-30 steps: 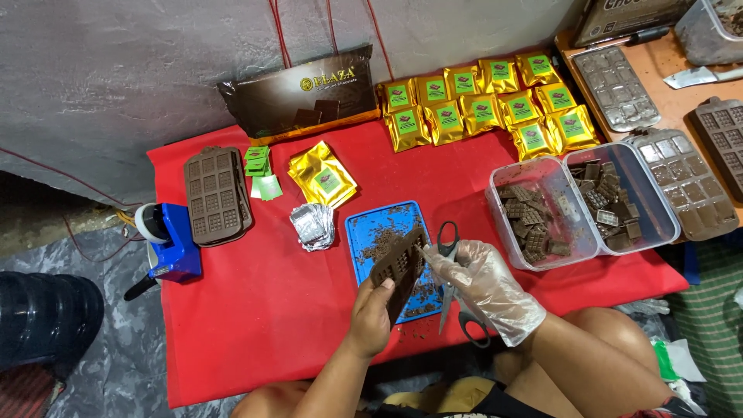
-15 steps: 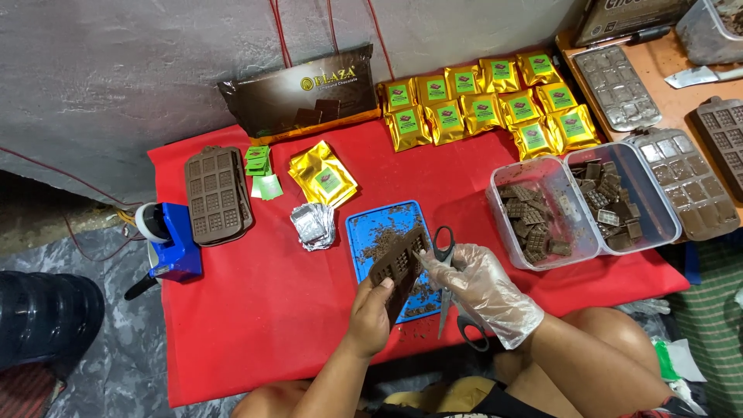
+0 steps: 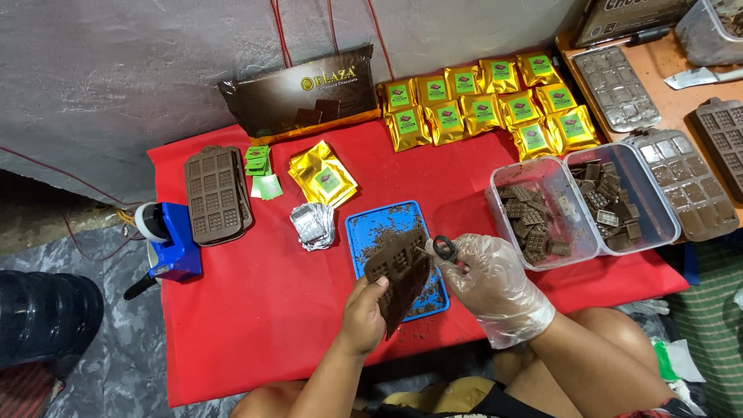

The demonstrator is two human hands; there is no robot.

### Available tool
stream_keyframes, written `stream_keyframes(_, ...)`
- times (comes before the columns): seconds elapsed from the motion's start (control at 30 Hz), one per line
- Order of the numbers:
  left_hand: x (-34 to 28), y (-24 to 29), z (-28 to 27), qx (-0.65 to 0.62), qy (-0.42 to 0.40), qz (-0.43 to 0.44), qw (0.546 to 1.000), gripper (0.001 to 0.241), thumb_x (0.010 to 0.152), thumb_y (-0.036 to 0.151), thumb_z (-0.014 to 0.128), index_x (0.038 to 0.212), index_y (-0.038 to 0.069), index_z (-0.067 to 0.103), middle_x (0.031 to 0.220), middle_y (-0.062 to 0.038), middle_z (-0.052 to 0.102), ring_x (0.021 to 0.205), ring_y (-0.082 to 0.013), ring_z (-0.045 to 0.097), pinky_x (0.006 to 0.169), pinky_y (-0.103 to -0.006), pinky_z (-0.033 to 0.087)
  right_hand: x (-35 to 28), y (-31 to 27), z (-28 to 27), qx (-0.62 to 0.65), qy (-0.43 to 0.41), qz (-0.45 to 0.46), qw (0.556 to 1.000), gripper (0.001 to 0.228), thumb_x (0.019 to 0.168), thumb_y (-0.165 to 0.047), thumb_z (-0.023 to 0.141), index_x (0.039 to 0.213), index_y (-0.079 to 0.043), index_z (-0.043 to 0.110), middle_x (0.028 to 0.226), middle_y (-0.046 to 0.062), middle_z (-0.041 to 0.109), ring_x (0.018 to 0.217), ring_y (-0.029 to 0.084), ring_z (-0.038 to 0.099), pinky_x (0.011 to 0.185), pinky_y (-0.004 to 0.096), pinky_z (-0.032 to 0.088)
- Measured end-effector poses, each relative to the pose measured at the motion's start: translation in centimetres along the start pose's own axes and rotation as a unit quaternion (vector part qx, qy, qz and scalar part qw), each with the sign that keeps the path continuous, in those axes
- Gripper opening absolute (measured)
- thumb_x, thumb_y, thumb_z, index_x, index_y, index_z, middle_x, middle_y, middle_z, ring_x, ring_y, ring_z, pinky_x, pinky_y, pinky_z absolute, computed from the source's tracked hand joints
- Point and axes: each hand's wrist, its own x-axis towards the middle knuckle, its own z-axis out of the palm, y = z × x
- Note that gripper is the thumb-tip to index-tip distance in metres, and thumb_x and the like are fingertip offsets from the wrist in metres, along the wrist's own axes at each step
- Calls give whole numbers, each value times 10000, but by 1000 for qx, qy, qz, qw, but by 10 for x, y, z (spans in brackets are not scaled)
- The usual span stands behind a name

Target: Breaking a large chocolate bar into smaller individual segments using hands and a small spatula.

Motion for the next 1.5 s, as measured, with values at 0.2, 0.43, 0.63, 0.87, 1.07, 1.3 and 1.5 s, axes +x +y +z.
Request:
stream_keyframes(0.2,-1,-2,-2,-6,3,-10,1000,525,999,110,432,1494,-65,409,1478,-298,505,1384,-430,495,1177,-515,392,-1,2,1,14,7,-16,1000,379,972,-195,665,649,-145,473,568,7,405,478,209,363,501,404,309)
stream_keyframes(0.43,0,0,0,-2,-19,9,1000,518,1020,110,400,1505,-73,380,1512,-296,461,1423,-429,443,1210,-515,346,1,0,-2,5,-9,-31,999,336,969,-178,656,675,-140,497,575,14,432,473,224,394,495,408,325)
stream_keyframes(0.63,-2,-18,-31,89,113,-25,989,476,975,186,506,1406,-8,562,1383,-237,624,1332,-392,558,1103,-510,466,3,-1,-2,8,19,-75,997,223,958,-115,676,754,-117,585,594,13,445,481,216,395,482,398,343)
stream_keyframes(0.87,-1,0,-3,16,33,-34,999,554,988,141,441,1516,-24,402,1463,-281,533,1348,-436,532,1112,-511,451,2,5,-3,9,1,-67,998,174,954,-160,665,789,-121,625,594,15,492,485,241,440,490,406,361)
stream_keyframes(1.07,0,-16,-28,51,68,-11,996,493,986,138,454,1438,-55,486,1420,-271,571,1355,-408,532,1151,-508,424,2,13,-3,16,-16,-65,998,131,943,-180,680,823,-128,668,637,15,588,521,243,524,535,401,420)
stream_keyframes(1.3,0,12,8,-50,63,-42,996,540,983,171,450,1464,-75,454,1428,-323,550,1312,-486,547,1093,-600,456,9,14,-12,66,-18,-20,997,230,934,-137,738,752,-121,597,570,-18,408,497,181,300,479,364,316)
stream_keyframes(1.5,-1,17,12,-33,142,-57,988,511,966,125,449,1425,-89,516,1351,-345,607,1245,-500,597,1048,-577,502,-4,31,-2,-38,-38,-100,994,99,802,-20,625,796,-106,579,612,17,493,527,286,479,554,439,406)
